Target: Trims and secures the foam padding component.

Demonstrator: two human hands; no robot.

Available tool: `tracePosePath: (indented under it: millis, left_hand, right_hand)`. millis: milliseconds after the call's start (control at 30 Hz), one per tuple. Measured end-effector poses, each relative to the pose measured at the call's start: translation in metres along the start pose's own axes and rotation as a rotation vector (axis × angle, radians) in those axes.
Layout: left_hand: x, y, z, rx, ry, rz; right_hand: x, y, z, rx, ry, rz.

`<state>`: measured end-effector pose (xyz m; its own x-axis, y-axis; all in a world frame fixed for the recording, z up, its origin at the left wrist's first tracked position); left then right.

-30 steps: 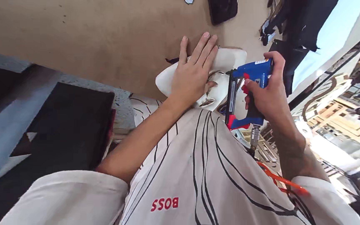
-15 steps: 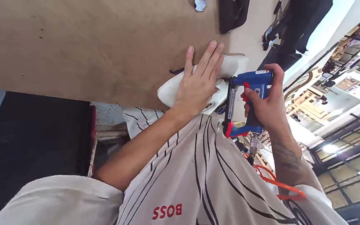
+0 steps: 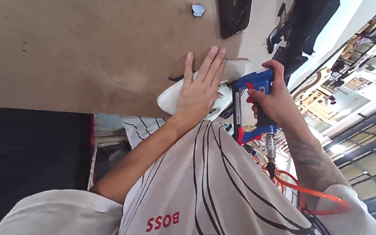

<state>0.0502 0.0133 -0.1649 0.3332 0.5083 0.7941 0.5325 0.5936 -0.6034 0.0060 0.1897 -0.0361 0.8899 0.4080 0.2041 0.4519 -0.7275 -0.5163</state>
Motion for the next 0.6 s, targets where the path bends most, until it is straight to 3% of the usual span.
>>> tracePosePath:
  millis: [133,233,333,400,500,600]
  left_hand:
    - [0.003,0.0,0.0,-0.016,0.017,-0.029]
    - [0.001,-0.003,0.002,-0.01,0.018,-0.026]
    - [0.001,-0.002,0.002,-0.004,0.011,0.006]
    - [0.001,0.0,0.001,0.02,0.02,0.026]
    - [0.003,0.001,0.002,0.044,0.032,0.036]
    - [0.001,0.003,0.0,0.042,0.049,0.038]
  right_hand:
    - [0.006,-0.003,-0.001,-0.016,-0.007,0.035]
    - [0.014,-0.003,-0.009,0.048,-0.17,-0.045]
    - [0.027,0.016,-0.043,0.39,-0.556,-0.536]
    - [0.046,0.038,-0.057,0.503,-0.739,-0.797]
    - [0.069,0.057,-0.054,0.429,-0.92,-1.192]
    - [0.066,0.057,-0.051,0.395,-0.948,-1.327]
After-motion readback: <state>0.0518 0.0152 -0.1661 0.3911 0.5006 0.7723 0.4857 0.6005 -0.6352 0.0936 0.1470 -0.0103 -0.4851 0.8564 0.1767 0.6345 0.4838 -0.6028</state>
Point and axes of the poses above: each hand's wrist, its own z-axis towards the middle knuckle, its own y-axis out of the palm, x = y × z, the point moved 3 cm from there along z, towards the middle knuckle, and after that the axes turned 9 degrees about y, right-handed, at the moved point
